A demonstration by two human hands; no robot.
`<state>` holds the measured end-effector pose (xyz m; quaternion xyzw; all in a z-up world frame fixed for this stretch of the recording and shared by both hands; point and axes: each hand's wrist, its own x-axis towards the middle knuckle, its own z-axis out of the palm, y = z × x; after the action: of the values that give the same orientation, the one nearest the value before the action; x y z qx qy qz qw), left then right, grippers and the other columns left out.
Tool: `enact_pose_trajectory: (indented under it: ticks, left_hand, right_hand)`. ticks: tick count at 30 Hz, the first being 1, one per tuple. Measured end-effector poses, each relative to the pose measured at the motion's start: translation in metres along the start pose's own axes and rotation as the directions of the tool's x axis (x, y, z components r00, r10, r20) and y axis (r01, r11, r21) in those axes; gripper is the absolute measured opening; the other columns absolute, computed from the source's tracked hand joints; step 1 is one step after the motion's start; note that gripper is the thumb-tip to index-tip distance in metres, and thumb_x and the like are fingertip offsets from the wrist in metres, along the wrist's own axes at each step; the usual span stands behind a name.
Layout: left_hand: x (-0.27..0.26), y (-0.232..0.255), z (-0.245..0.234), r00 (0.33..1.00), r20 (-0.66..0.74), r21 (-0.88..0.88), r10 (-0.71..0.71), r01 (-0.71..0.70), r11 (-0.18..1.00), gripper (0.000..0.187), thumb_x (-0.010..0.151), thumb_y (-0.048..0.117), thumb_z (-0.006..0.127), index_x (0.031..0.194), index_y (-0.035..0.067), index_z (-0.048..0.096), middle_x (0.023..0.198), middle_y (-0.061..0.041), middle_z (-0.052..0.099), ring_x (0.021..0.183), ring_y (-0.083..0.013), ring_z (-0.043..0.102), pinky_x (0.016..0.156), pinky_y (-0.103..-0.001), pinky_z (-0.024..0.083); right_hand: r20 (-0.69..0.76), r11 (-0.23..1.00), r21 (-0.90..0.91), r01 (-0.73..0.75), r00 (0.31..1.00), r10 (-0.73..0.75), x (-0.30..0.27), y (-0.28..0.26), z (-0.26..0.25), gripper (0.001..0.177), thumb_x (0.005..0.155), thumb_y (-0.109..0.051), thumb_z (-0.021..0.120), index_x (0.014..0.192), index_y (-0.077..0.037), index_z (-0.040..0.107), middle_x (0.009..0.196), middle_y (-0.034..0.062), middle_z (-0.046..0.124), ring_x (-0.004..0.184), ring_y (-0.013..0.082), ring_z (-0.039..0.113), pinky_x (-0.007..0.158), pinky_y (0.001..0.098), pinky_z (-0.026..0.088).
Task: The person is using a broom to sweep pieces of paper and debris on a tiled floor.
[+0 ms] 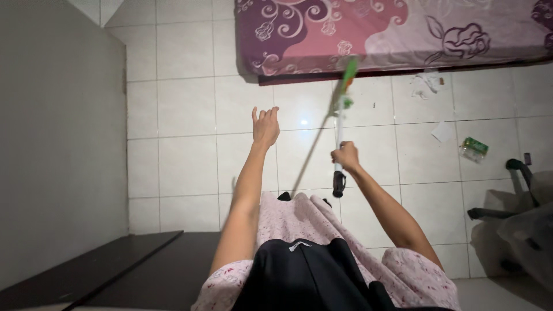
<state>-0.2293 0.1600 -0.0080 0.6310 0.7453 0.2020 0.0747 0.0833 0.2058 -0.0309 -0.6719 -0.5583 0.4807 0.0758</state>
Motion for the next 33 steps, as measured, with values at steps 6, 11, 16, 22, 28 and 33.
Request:
enact_pose_trajectory:
  ticks: [6,11,16,22,28,33]
  left_hand:
    - [0.031,0.035,0.022,0.997,-0.001,0.045,0.073,-0.073,0.996,0.040,0.092,0.002,0.051,0.131,0.008,0.058,0.108,-0.009,0.070,0.111,-0.0298,0.062,0.121,-0.057,0.020]
    - [0.054,0.078,0.043,0.997,0.048,0.012,0.059,-0.059,0.998,0.039,0.093,0.005,0.051,0.131,0.010,0.057,0.111,-0.009,0.070,0.112,-0.0290,0.061,0.123,-0.057,0.020]
    - [0.069,0.107,0.071,0.990,0.126,-0.004,0.059,-0.059,0.998,0.042,0.090,0.007,0.055,0.133,0.009,0.055,0.113,-0.010,0.069,0.115,-0.0295,0.060,0.121,-0.058,0.019]
    - [0.091,0.148,0.104,0.987,0.122,0.011,0.101,-0.103,0.995,0.041,0.088,0.006,0.056,0.129,0.006,0.055,0.113,-0.009,0.069,0.113,-0.0291,0.061,0.121,-0.058,0.019]
    - [0.110,0.184,0.109,0.989,0.078,-0.032,0.124,-0.122,0.992,0.038,0.092,0.004,0.054,0.130,0.008,0.058,0.106,-0.009,0.070,0.107,-0.0294,0.062,0.123,-0.057,0.022]
    - [0.127,0.203,0.115,0.989,0.067,0.005,0.135,-0.135,0.991,0.039,0.090,0.005,0.055,0.129,0.008,0.059,0.106,-0.009,0.070,0.108,-0.0295,0.061,0.121,-0.057,0.022]
  right_hand:
    - [0.344,0.887,0.411,-0.210,0.937,0.062,-0.025,-0.042,0.014,0.063,0.080,0.003,0.066,0.140,0.011,0.050,0.072,0.0145,0.063,0.045,0.0139,0.054,0.038,0.0315,0.046]
    - [0.410,0.876,0.439,-0.199,0.912,0.002,0.015,-0.051,0.020,0.054,0.076,0.002,0.075,0.128,0.013,0.062,0.080,0.0134,0.073,0.050,0.0115,0.060,0.038,0.0270,0.040]
    - [0.306,0.860,0.453,-0.237,0.947,0.100,0.084,0.004,-0.026,0.026,0.079,-0.004,0.076,0.102,0.009,0.076,0.074,0.0116,0.069,0.049,0.0095,0.058,0.039,0.0239,0.042]
    - [0.148,0.721,0.640,-0.264,0.964,0.221,0.112,0.065,-0.129,0.020,0.079,0.003,0.070,0.094,0.017,0.071,0.070,0.0141,0.067,0.048,0.0113,0.056,0.038,0.0250,0.038]
    - [0.054,0.796,0.592,-0.126,0.992,0.116,0.080,0.040,-0.122,0.052,0.074,0.010,0.066,0.125,0.011,0.051,0.078,0.0185,0.069,0.047,0.0150,0.060,0.041,0.0278,0.047]
    - [0.403,0.664,0.689,-0.290,0.915,-0.019,0.085,0.008,-0.149,0.045,0.081,0.000,0.068,0.123,0.015,0.064,0.081,0.0109,0.063,0.049,0.0068,0.055,0.040,0.0240,0.043]
